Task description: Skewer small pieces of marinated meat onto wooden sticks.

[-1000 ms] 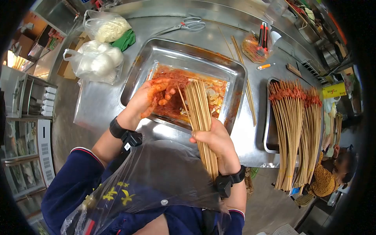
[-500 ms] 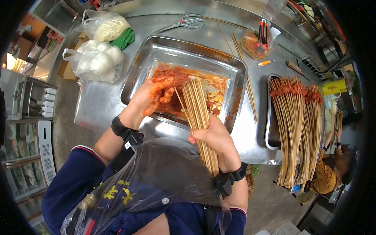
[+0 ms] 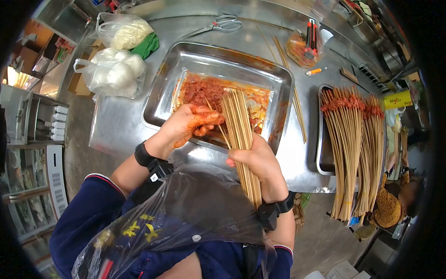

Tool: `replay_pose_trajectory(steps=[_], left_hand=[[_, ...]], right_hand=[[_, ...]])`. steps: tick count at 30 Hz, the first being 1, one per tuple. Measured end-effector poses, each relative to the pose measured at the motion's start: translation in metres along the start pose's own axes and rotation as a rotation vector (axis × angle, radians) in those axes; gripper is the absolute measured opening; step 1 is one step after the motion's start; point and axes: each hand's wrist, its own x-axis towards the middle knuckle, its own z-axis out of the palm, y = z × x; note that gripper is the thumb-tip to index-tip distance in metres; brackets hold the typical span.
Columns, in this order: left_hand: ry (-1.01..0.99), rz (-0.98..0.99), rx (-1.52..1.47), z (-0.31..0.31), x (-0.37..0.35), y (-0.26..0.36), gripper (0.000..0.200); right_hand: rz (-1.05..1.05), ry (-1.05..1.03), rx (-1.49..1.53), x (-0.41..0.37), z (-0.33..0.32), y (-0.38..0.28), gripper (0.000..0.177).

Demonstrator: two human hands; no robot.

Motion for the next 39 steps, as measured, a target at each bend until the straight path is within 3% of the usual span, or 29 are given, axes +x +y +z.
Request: replay_pose_trajectory(steps=[6, 8, 11, 14, 18, 24, 28, 32, 38, 39], left_hand=[[0.074, 0.024, 0.004, 0.002, 0.009, -0.011, 0.02], [0.112, 0.03, -0.028, 0.006, 0.014, -0.017, 0.022], [0.123, 0.141, 0.078, 0.006, 0.024, -0.028, 0.02], [0.287, 0.219, 0.264, -0.002, 0.031, -0.026, 0.017], [0.378, 0.575, 0.445, -0.041, 0.024, -0.011, 0.014], [0.349, 0.333, 1.203, -0.038, 0.006, -0.011, 0.015], [0.291, 0.396, 1.538, -0.033, 0.01, -0.02, 0.009], [0.186, 0.386, 1.558, -0.032, 0.011, -0.016, 0.009], [0.343, 0.254, 1.344, -0.032, -0.001, -0.009, 0.014], [0.381, 0.332, 1.314, -0.038, 0.001, -0.016, 0.016]], right_hand=[[-0.113, 0.067, 0.024, -0.004, -0.011, 0.004, 0.038], [-0.059, 0.019, 0.024, -0.006, -0.01, 0.002, 0.036], [0.015, -0.059, 0.099, -0.006, -0.008, 0.001, 0.036], [-0.034, -0.054, 0.153, -0.003, -0.01, 0.003, 0.037], [-0.089, -0.012, 0.205, 0.0, -0.016, 0.007, 0.04], [-0.046, -0.026, 0.178, 0.004, -0.017, 0.007, 0.044], [-0.031, -0.015, 0.117, 0.005, -0.011, 0.003, 0.044], [0.01, 0.029, 0.042, 0.004, -0.011, 0.002, 0.043], [0.009, 0.033, 0.012, 0.007, -0.013, 0.006, 0.043], [0.005, 0.038, 0.017, 0.007, -0.012, 0.006, 0.042]])
